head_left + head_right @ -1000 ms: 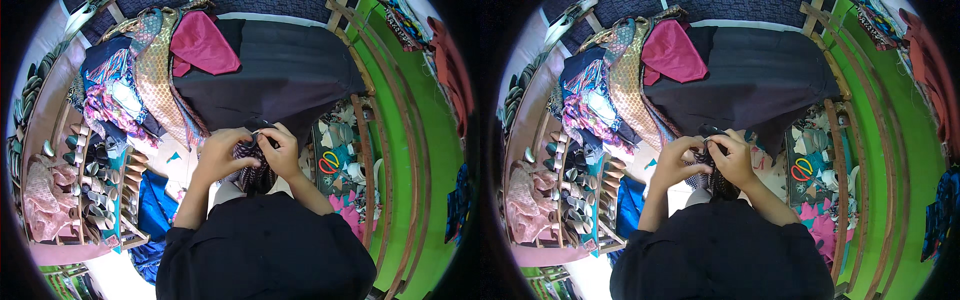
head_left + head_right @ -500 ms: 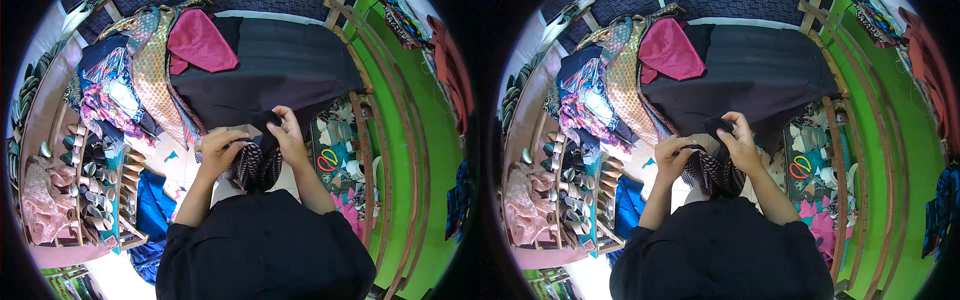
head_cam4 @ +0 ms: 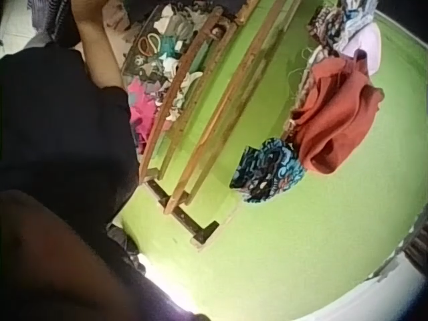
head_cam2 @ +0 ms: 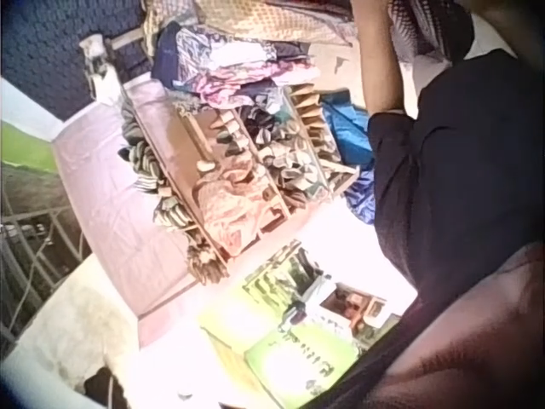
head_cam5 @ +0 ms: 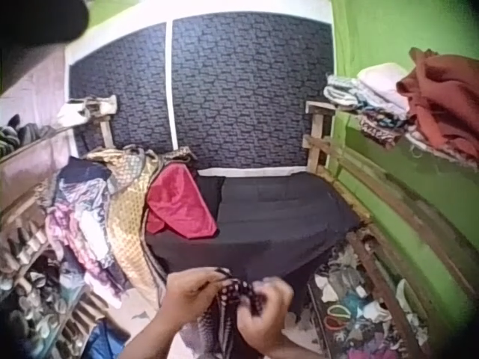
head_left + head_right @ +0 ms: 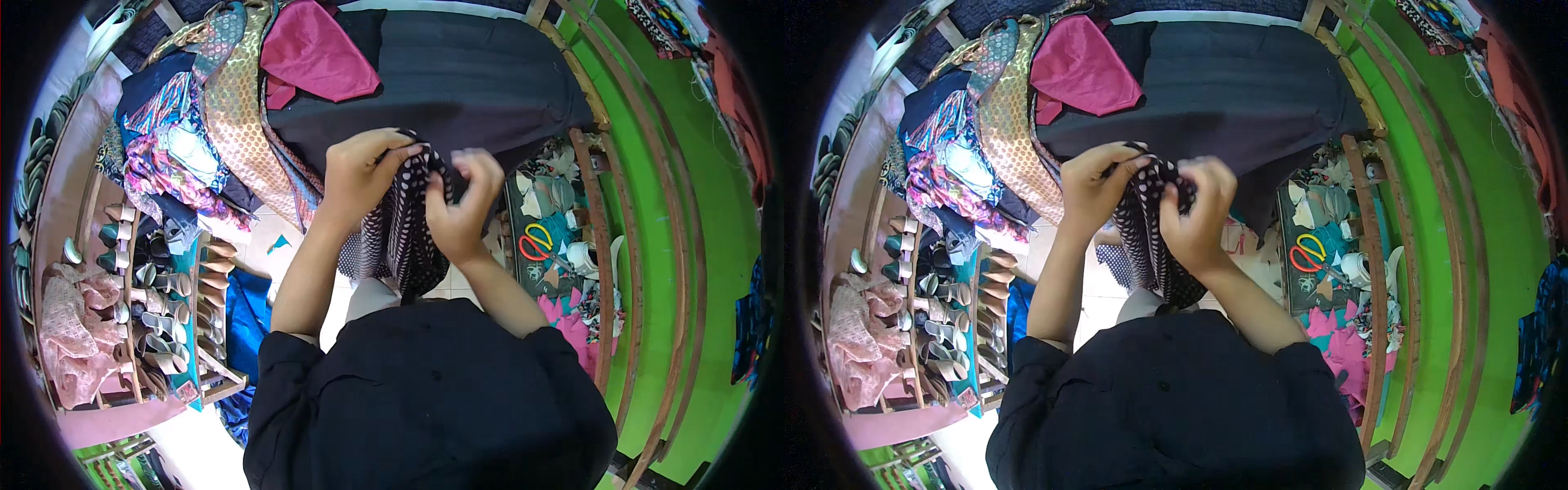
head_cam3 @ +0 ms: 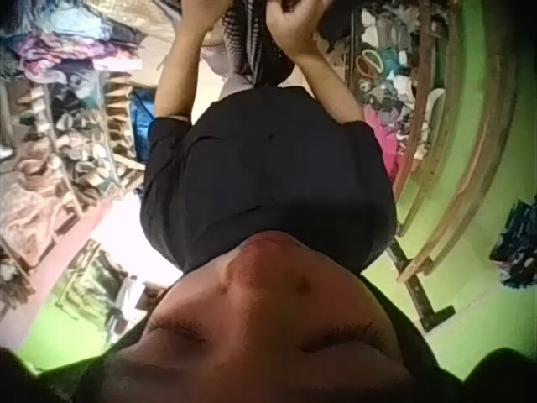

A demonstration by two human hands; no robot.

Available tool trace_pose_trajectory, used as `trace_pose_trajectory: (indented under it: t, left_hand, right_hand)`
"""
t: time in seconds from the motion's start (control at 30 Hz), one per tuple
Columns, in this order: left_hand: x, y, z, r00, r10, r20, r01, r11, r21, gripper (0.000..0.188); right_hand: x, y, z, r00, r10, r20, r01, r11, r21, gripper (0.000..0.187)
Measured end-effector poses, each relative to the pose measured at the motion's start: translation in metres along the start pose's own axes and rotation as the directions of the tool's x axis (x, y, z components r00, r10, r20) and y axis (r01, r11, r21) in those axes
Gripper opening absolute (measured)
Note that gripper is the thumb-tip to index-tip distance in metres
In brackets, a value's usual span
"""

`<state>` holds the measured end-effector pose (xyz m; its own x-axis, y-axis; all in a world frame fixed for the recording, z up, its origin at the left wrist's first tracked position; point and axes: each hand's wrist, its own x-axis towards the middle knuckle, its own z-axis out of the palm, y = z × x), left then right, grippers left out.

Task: Folding different pieces of colorful and patterned fabrics in a workshop.

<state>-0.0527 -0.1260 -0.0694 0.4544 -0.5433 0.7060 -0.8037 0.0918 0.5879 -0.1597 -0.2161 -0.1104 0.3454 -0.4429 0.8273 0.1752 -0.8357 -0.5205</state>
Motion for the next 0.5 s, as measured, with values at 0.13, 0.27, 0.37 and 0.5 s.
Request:
trace_pose_trajectory:
  t: [0.13,0.27,0.37,0.5]
  left_hand:
    - [0.025,0.014,-0.007,0.992,-0.007,-0.126,-0.008,0.993,-0.115,0.006]
    - [0.038,0.033,-0.028,0.969,0.017,-0.248,-0.057,0.987,-0.154,0.007]
    - [0.036,0.028,-0.052,0.924,0.02,-0.381,-0.087,0.983,-0.159,0.005]
    - [0.028,0.019,-0.084,0.787,-0.101,-0.609,0.048,0.994,-0.102,0.003]
  right_hand:
    - [-0.049,0.037,0.017,0.97,0.188,0.156,-0.202,0.976,0.078,0.033]
    - [-0.105,0.116,0.031,0.892,0.393,0.224,-0.381,0.92,-0.097,0.027]
    - [-0.116,0.137,0.014,0.843,0.435,0.315,-0.248,0.836,-0.49,0.015]
    - [-0.122,0.178,0.001,0.878,0.444,0.18,-0.311,0.815,-0.488,0.014]
